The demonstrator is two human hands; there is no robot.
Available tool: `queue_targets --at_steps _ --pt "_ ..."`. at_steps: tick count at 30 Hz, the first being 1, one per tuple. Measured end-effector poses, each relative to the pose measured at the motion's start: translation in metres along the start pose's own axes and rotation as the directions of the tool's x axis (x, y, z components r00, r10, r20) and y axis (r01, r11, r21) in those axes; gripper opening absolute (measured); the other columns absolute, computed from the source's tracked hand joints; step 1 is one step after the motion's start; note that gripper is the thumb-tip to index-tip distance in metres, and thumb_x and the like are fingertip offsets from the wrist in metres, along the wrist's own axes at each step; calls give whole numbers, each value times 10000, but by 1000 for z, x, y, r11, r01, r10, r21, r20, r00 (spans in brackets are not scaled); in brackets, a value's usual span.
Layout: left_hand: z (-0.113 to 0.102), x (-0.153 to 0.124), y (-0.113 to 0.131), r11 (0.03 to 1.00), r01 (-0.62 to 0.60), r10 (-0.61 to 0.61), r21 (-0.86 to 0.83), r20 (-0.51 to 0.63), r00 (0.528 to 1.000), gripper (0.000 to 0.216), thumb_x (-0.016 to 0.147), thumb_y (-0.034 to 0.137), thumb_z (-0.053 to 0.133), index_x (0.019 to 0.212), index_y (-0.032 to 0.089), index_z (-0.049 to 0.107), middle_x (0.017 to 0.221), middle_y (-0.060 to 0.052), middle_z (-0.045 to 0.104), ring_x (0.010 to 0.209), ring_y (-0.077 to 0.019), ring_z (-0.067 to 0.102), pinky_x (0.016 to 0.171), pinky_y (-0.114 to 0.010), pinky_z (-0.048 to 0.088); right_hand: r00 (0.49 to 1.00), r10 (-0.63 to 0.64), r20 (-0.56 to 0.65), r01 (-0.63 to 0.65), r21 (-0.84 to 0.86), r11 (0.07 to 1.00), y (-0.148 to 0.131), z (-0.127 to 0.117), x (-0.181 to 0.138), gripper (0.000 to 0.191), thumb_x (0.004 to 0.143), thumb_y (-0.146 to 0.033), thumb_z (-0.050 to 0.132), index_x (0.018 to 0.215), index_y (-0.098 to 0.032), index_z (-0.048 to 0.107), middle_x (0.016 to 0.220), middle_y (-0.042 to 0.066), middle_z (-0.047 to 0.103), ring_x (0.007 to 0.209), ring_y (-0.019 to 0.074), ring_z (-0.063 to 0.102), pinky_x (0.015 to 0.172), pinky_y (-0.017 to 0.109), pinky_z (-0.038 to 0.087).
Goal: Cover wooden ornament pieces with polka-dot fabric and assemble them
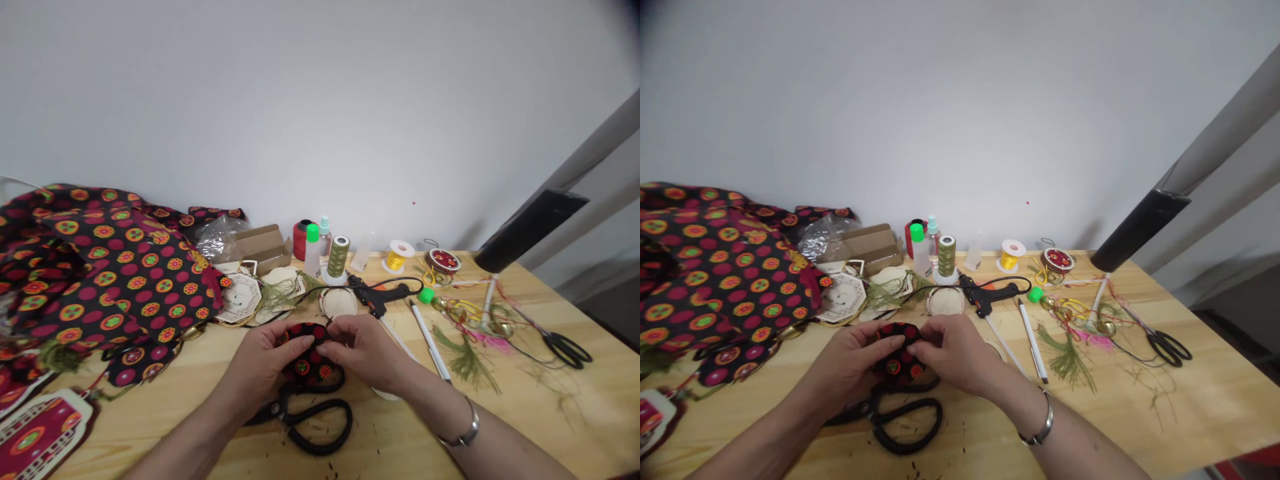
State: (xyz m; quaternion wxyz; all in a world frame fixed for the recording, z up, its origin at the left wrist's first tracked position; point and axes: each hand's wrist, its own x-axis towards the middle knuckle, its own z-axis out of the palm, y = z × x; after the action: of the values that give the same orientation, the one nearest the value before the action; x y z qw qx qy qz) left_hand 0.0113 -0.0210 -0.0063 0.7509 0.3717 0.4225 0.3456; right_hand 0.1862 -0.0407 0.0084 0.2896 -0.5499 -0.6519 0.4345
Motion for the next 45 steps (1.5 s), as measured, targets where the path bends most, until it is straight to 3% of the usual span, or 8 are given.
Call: queue_targets --at_steps 4,8,14,26,34,45 --pt "1 -1 2 1000 21 -19 23 -52 998 245 617 258 772 816 128 714 704 -67 726 548 -161 650 528 -265 539 1000 18 -1 -17 44 999 -1 -1 0 192 740 -291 608 614 -150 579 528 -56 444 506 64 338 439 186 243" --pt "-2 0 2 1000 12 -14 -22 -83 996 238 656 267 745 851 137 704 717 -66 727 560 -175 654 547 -317 560 998 59 9 -60 127 990 -2 -2 1 271 700 -404 667 680 -139 614 550 -47 475 509 66 361 441 184 261" --pt "1 0 5 998 -2 -5 -60 -106 994 211 667 244 739 844 136 702 754 -76 735 579 -177 661 568 -327 569 996 84 -29 -80 127 989 2 1 4 180 728 -306 627 654 -143 612 535 -43 480 497 66 362 439 185 264" --pt "2 0 7 999 26 -27 -45 -31 999 218 624 236 768 787 107 702 698 -94 729 570 -176 659 572 -298 553 993 101 -57 -91 150 984 2 -2 6 180 702 -279 635 605 -144 568 507 -57 443 486 64 341 445 193 258" --pt "0 -1 1 998 55 -55 -31 11 998 252 636 234 763 858 130 705 719 -83 730 584 -177 666 577 -286 540 993 82 -83 -61 233 971 3 0 7 266 705 -404 644 706 -139 617 641 0 572 569 95 461 505 204 367" --pt "-2 0 0 1000 18 -18 4 -5 1000 249 642 244 759 872 153 727 839 -85 744 615 -161 668 611 -270 529 996 61 -65 -48 182 982 6 2 6 218 711 -349 634 632 -150 592 564 -33 490 529 81 386 469 195 304"
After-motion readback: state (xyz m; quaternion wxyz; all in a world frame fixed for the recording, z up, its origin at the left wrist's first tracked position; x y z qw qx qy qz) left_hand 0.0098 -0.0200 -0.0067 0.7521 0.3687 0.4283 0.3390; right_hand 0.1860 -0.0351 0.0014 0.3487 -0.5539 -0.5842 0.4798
